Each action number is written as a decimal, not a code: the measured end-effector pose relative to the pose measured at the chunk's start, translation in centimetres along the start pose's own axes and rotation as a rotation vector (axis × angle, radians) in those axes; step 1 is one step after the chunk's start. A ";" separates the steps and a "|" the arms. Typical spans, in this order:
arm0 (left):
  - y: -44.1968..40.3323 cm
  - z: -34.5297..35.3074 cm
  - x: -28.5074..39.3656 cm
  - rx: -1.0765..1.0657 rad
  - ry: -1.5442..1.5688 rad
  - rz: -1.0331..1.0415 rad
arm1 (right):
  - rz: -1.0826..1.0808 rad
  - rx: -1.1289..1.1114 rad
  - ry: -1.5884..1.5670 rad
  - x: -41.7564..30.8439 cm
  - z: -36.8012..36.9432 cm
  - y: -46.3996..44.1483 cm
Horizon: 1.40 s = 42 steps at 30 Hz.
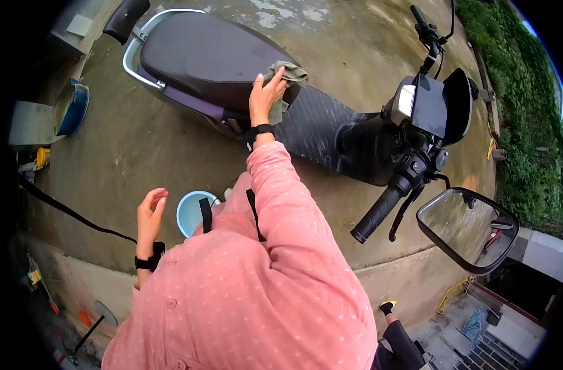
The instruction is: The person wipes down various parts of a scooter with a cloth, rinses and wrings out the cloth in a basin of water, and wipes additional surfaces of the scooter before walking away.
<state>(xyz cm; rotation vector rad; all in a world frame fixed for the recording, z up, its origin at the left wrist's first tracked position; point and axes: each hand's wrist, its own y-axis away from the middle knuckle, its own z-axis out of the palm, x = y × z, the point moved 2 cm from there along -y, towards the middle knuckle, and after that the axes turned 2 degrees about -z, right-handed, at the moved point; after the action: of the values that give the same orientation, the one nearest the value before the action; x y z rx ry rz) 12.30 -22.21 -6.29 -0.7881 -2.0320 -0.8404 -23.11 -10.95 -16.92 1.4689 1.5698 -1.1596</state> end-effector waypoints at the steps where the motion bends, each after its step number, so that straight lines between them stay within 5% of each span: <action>1: -1.2 -0.4 -0.1 -0.006 -0.015 0.016 | -0.012 -0.161 0.263 1.3 1.6 -1.0; 2: -2.2 -0.6 -0.1 -0.029 -0.020 0.013 | 0.007 -0.151 0.273 3.1 2.0 -1.6; 4: -4.3 -0.8 -0.2 -0.035 -0.027 0.007 | -0.456 -0.255 0.762 5.4 2.3 -2.4; 8: -8.2 -0.9 -0.8 -0.047 -0.003 -0.028 | -0.525 -0.212 0.769 5.7 1.5 -3.7; 13: -15.1 -1.2 -1.3 -0.019 -0.021 -0.064 | -0.307 -0.071 0.788 6.2 1.9 -6.4; 15: -19.1 -1.8 -1.4 -0.026 -0.051 -0.095 | -0.050 -0.048 0.672 6.3 1.9 -8.7; 17: -23.9 -2.7 -0.7 0.120 -0.343 0.099 | 0.014 -0.132 0.670 7.4 1.9 -11.3; 23: -40.2 -6.9 -3.1 0.459 -0.397 0.032 | 0.205 -0.603 0.804 7.6 5.2 -18.7; 26: -43.0 -5.9 -2.9 0.352 -0.436 -0.336 | -0.011 -0.689 0.872 6.4 10.7 -19.3; 30: -42.7 -5.1 -5.2 0.372 -0.344 -0.179 | -0.127 -0.659 0.806 4.0 19.2 -20.6; 35: -42.3 -4.6 -4.2 0.379 -0.422 -0.096 | -0.143 -0.874 0.546 -2.4 28.9 -21.5; 39: -42.1 -4.6 -3.9 0.390 -0.363 -0.063 | -0.495 -0.628 0.534 -9.0 35.4 -15.6; 42: -41.6 -5.6 -4.5 0.344 -0.219 -0.014 | -0.788 -0.645 0.405 -13.0 37.3 -9.0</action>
<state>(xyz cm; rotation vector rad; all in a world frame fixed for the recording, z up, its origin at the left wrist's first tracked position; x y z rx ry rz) -14.59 -52.05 -19.31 -0.6936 -2.2949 -0.4051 -33.76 -50.08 -17.35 0.6689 2.6246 -0.6074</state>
